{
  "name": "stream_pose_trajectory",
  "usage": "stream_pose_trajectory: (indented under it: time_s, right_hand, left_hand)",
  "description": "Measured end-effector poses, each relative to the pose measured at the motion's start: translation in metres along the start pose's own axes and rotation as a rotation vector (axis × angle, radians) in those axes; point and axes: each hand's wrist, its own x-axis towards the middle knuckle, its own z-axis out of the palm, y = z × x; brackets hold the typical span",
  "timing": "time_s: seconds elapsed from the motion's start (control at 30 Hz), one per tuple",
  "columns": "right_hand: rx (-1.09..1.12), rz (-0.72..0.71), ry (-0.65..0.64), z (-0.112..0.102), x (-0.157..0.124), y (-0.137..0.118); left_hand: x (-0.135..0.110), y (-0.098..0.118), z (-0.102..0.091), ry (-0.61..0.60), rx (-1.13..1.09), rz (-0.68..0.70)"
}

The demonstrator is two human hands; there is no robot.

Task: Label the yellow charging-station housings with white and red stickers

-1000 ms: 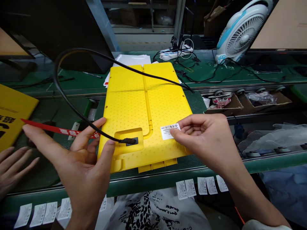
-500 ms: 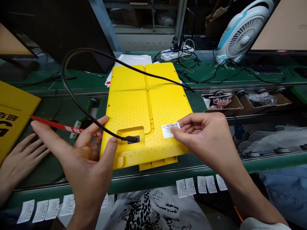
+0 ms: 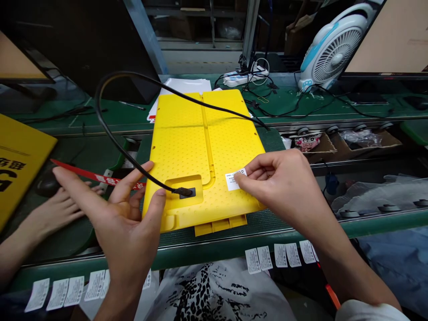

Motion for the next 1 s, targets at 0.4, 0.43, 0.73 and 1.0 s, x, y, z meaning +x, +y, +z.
stream_pose_trajectory:
  time_s: [0.4,0.43,0.73,1.0]
  right_hand:
    - [-0.114,-0.029,-0.082,-0.004,0.014,0.001]
    - [-0.109,-0.025,-0.076,-0.004,0.014,0.001]
    - [-0.022,-0.060,-0.038,0.001,0.008,0.002]
    - [-0.023,-0.069,-0.033,0.003,0.013,0.001]
  left_hand:
    - [0.001,-0.002,0.000,0.008,0.015,0.043]
    - [0.001,-0.002,0.000,0.011,0.022,0.050]
    - [0.002,-0.004,0.000,0.005,0.017,0.041]
    - [0.004,-0.014,-0.004,-0.041,0.000,0.089]
